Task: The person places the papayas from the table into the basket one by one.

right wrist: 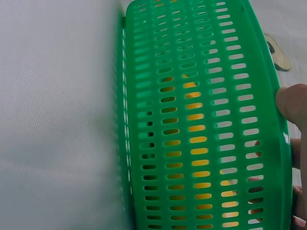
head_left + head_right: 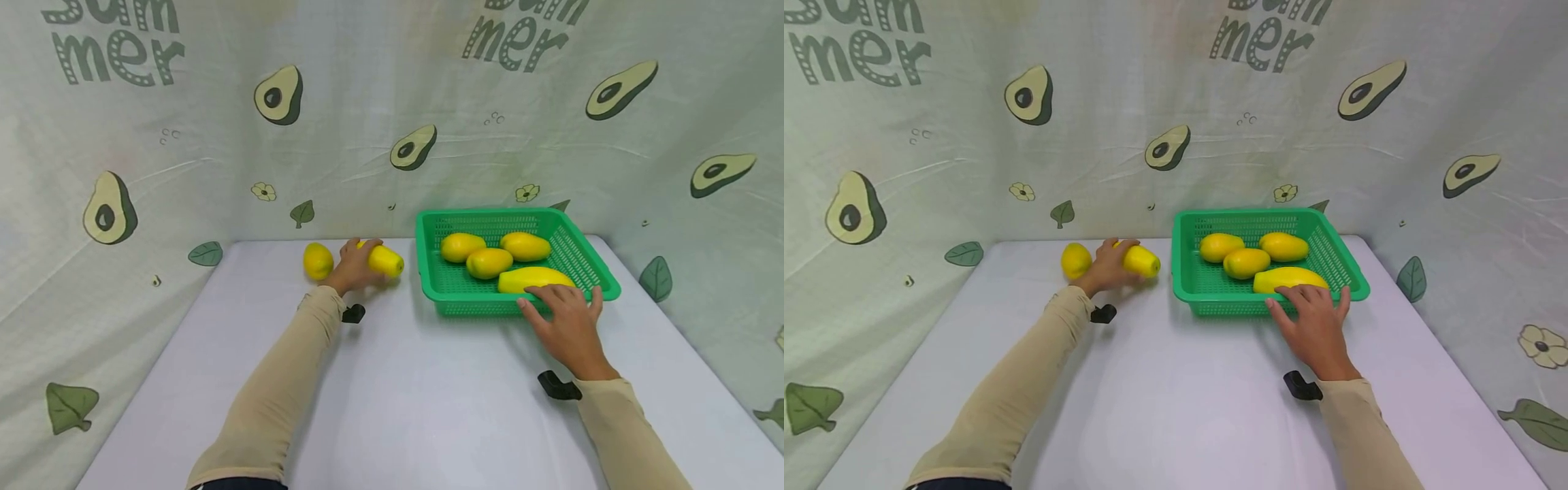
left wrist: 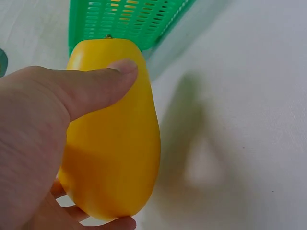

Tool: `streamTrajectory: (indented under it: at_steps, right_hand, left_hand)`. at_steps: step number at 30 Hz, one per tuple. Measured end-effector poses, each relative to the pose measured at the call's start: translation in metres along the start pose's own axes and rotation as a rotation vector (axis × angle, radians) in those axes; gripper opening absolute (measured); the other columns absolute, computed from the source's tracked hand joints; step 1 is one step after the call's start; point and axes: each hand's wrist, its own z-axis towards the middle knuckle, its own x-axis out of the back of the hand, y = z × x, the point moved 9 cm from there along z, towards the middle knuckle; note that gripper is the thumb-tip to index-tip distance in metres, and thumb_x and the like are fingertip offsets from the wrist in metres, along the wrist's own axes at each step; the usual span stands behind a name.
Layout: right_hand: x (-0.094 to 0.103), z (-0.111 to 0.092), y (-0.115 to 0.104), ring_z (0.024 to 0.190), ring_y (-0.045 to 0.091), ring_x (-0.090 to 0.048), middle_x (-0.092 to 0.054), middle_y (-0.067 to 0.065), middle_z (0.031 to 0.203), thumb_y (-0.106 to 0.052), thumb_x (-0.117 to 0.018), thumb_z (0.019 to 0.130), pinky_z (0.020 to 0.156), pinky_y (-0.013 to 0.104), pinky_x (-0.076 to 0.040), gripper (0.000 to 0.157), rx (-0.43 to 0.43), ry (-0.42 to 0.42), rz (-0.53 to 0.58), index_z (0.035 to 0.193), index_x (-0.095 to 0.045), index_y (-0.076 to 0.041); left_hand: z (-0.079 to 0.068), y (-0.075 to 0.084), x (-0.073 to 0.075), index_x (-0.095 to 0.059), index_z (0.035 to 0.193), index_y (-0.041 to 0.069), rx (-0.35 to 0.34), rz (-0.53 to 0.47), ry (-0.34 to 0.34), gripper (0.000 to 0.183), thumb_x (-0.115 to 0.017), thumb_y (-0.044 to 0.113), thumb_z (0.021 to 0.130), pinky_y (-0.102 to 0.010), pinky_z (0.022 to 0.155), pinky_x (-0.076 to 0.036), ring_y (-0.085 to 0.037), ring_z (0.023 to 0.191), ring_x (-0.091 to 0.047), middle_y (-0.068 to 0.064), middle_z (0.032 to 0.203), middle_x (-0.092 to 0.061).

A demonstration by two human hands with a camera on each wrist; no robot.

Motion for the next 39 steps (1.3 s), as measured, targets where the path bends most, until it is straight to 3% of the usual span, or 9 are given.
streamTrajectory:
  at_steps: [5,15,24,39]
  right_hand:
    - [0.0,0.0,0.0,0.116,0.047,-0.049,-0.066,0.02,0.113,-0.03,-0.072,0.092,0.109,0.073,0.003,0.034,-0.001,0.007,0.003,0.118,-0.07,-0.007]
    - [0.002,-0.003,0.0,0.112,0.049,-0.05,-0.066,0.021,0.111,-0.029,-0.073,0.091,0.109,0.074,0.002,0.033,-0.002,0.018,0.012,0.116,-0.071,-0.007]
    - [0.004,0.001,-0.001,0.111,0.049,-0.049,-0.065,0.021,0.111,-0.029,-0.071,0.092,0.109,0.073,0.003,0.033,0.002,0.03,0.005,0.116,-0.07,-0.007]
    - [0.001,0.0,-0.002,0.112,0.048,-0.049,-0.066,0.021,0.111,-0.029,-0.071,0.092,0.109,0.073,0.003,0.033,-0.002,0.019,0.002,0.117,-0.07,-0.007]
  left_hand:
    - [-0.001,0.005,0.011,-0.041,0.152,0.024,-0.038,-0.024,0.054,0.078,-0.08,0.035,0.085,-0.06,0.109,-0.031,-0.044,0.141,-0.022,-0.022,0.158,-0.02]
    - [-0.003,0.009,0.017,-0.041,0.153,0.025,-0.076,-0.13,0.104,0.08,-0.08,0.044,0.085,-0.056,0.109,-0.033,-0.038,0.137,-0.031,-0.019,0.155,-0.028]
    - [-0.01,0.017,0.031,-0.039,0.154,0.023,-0.13,-0.219,0.19,0.081,-0.075,0.051,0.087,-0.046,0.108,-0.036,-0.026,0.13,-0.041,-0.01,0.15,-0.039]
    - [-0.018,0.014,0.038,-0.035,0.155,0.027,-0.119,-0.352,0.214,0.076,-0.066,0.054,0.092,-0.048,0.107,-0.038,-0.027,0.122,-0.047,-0.007,0.148,-0.044]
